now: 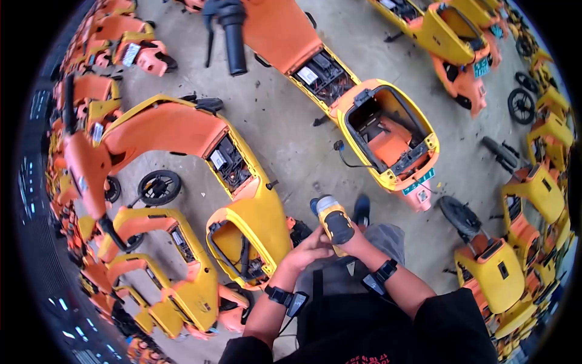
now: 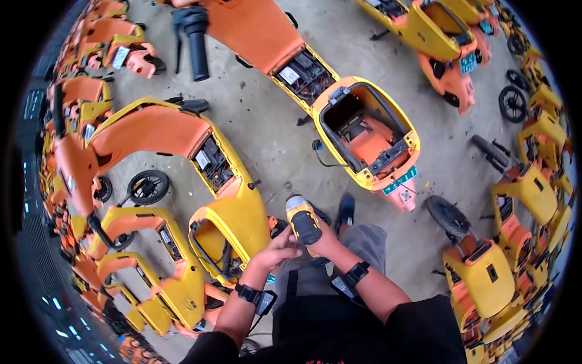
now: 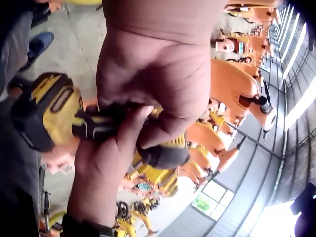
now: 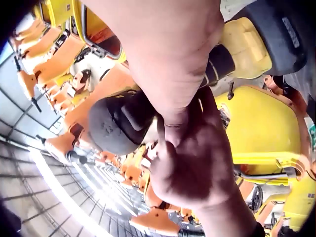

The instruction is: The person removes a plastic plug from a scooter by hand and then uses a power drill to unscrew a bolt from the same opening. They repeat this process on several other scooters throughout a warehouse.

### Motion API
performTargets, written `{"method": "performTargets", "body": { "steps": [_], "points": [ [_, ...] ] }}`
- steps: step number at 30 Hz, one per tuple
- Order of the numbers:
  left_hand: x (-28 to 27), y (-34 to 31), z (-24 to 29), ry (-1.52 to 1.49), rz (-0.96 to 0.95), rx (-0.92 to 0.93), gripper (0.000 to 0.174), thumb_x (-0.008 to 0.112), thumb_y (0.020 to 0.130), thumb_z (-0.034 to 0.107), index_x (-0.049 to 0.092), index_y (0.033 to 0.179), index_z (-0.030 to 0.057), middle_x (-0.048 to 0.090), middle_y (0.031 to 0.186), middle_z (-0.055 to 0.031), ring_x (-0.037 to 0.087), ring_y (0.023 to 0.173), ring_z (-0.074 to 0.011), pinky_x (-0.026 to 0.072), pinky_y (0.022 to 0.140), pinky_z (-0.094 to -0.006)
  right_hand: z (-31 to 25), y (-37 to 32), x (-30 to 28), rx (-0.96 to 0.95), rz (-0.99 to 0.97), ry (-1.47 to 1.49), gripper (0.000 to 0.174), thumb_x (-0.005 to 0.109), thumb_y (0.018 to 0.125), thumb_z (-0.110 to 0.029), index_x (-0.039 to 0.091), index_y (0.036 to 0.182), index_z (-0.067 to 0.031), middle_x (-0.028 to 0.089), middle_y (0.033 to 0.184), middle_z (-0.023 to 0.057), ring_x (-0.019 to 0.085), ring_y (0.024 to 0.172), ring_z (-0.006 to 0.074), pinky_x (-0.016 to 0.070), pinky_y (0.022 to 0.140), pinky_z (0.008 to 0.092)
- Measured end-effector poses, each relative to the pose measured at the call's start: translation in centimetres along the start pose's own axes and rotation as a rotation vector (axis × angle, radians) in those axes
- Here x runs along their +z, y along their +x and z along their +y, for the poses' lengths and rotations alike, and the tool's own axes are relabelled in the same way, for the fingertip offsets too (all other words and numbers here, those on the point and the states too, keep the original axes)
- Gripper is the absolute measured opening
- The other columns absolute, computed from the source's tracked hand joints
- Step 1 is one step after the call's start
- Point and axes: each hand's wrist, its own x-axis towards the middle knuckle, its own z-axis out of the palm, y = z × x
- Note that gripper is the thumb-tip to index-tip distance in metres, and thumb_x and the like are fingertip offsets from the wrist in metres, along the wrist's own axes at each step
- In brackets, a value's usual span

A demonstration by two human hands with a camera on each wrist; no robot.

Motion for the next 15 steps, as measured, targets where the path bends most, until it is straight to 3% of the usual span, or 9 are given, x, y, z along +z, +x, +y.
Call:
{"method": "performTargets", "body": {
  "steps": [3,5,6,7,8,10,12,14,15],
  "points": [
    [-6.5,1.9,-1.0,-0.19,0.056,0.121,0.068,0.058,0.08,-0.001,0.033,0.143,-0.0003,0.052,0.132,-0.012,0.048,0.127,-0.0242,0.0402,0.104,-0.0356,5.4,5.3,-0.8,-0.039,0.019,-0.045,0.056,0.083,0.069,-0.017,0.057,0.118,-0.0052,0.067,0.099,0.0112,0.064,0.09,0.0196,0.0517,0.08,0.034],
    [-12.4,3.4,-3.9,-0.369,0.521,0.069,0.052,0.058,0.083,0.001,0.045,0.133,-0.0038,0.053,0.131,-0.0133,0.049,0.126,-0.024,0.04,0.105,-0.0364,11.0,8.4,-0.7,-0.22,0.198,-0.284,0.067,0.087,0.062,-0.025,0.058,0.119,-0.0057,0.068,0.096,0.016,0.067,0.088,0.0296,0.0517,0.08,0.0393],
    [-14.7,5.4,-5.1,-0.275,0.676,0.107,0.038,0.057,0.087,0.006,0.051,0.123,-0.0055,0.055,0.128,-0.0141,0.051,0.124,-0.0233,0.0418,0.104,-0.0366,11.1,9.1,-1.0,-0.056,0.27,-0.507,0.075,0.088,0.058,-0.03,0.057,0.122,-0.0059,0.068,0.098,0.0183,0.066,0.091,0.0357,0.0509,0.081,0.043],
    [-15.9,7.6,-5.8,-0.122,0.902,-0.003,0.041,0.055,0.091,0.011,0.049,0.128,-0.0045,0.055,0.129,-0.0144,0.051,0.123,-0.0231,0.0433,0.101,-0.0366,11.3,10.7,-1.4,-0.023,0.229,-0.405,0.075,0.087,0.059,-0.029,0.057,0.123,-0.0055,0.068,0.101,0.0183,0.066,0.094,0.0342,0.0508,0.083,0.0421],
    [-19.0,8.9,-8.0,-0.175,0.942,-0.035,0.046,0.054,0.092,0.013,0.046,0.134,-0.0043,0.052,0.134,-0.015,0.049,0.126,-0.0229,0.043,0.101,-0.0352,11.8,12.1,-1.4,0.007,0.187,-0.306,0.074,0.086,0.061,-0.029,0.056,0.124,-0.0051,0.067,0.104,0.0182,0.066,0.097,0.0328,0.0506,0.085,0.0412],
    [-28.7,11.9,-16.7,-0.318,0.955,-0.007,0.059,0.056,0.092,0.015,0.034,0.145,0.001,0.047,0.139,-0.0159,0.044,0.13,-0.0242,0.0426,0.101,-0.0403,12.6,14.6,-1.6,0.029,0.108,-0.196,0.072,0.086,0.062,-0.027,0.056,0.123,-0.0041,0.067,0.106,0.0179,0.065,0.1,0.0316,0.0504,0.086,0.0398],
    [-36.9,15.2,-23.7,-0.592,0.899,-0.177,0.073,0.059,0.091,0.02,0.021,0.151,0.0076,0.042,0.143,-0.0159,0.041,0.134,-0.0256,0.0411,0.102,-0.047,13.7,18.8,-2.4,0.018,0.03,-0.117,0.07,0.086,0.063,-0.025,0.057,0.122,-0.003,0.066,0.108,0.0175,0.065,0.102,0.0305,0.0502,0.088,0.0384],
    [-41.2,19.2,-24.6,-0.452,0.978,-0.129,0.081,0.062,0.089,0.024,0.014,0.154,0.0143,0.04,0.145,-0.0144,0.04,0.134,-0.0261,0.0401,0.1,-0.051,15.5,20.7,-2.6,0.272,0.0,0.104,0.062,0.085,0.066,-0.02,0.059,0.118,-0.0009,0.068,0.106,0.0134,0.065,0.102,0.0242,0.0495,0.09,0.0352],
    [-41.3,21.3,-23.0,-0.47,0.995,-0.08,0.081,0.062,0.089,0.025,0.014,0.154,0.0151,0.039,0.146,-0.0133,0.041,0.134,-0.0259,0.0392,0.101,-0.0504,14.1,21.8,-3.1,0.37,-0.001,0.149,0.054,0.084,0.069,-0.015,0.06,0.115,-0.0005,0.068,0.105,0.0089,0.065,0.092,0.0177,0.0516,0.082,0.0317]
  ]
}}
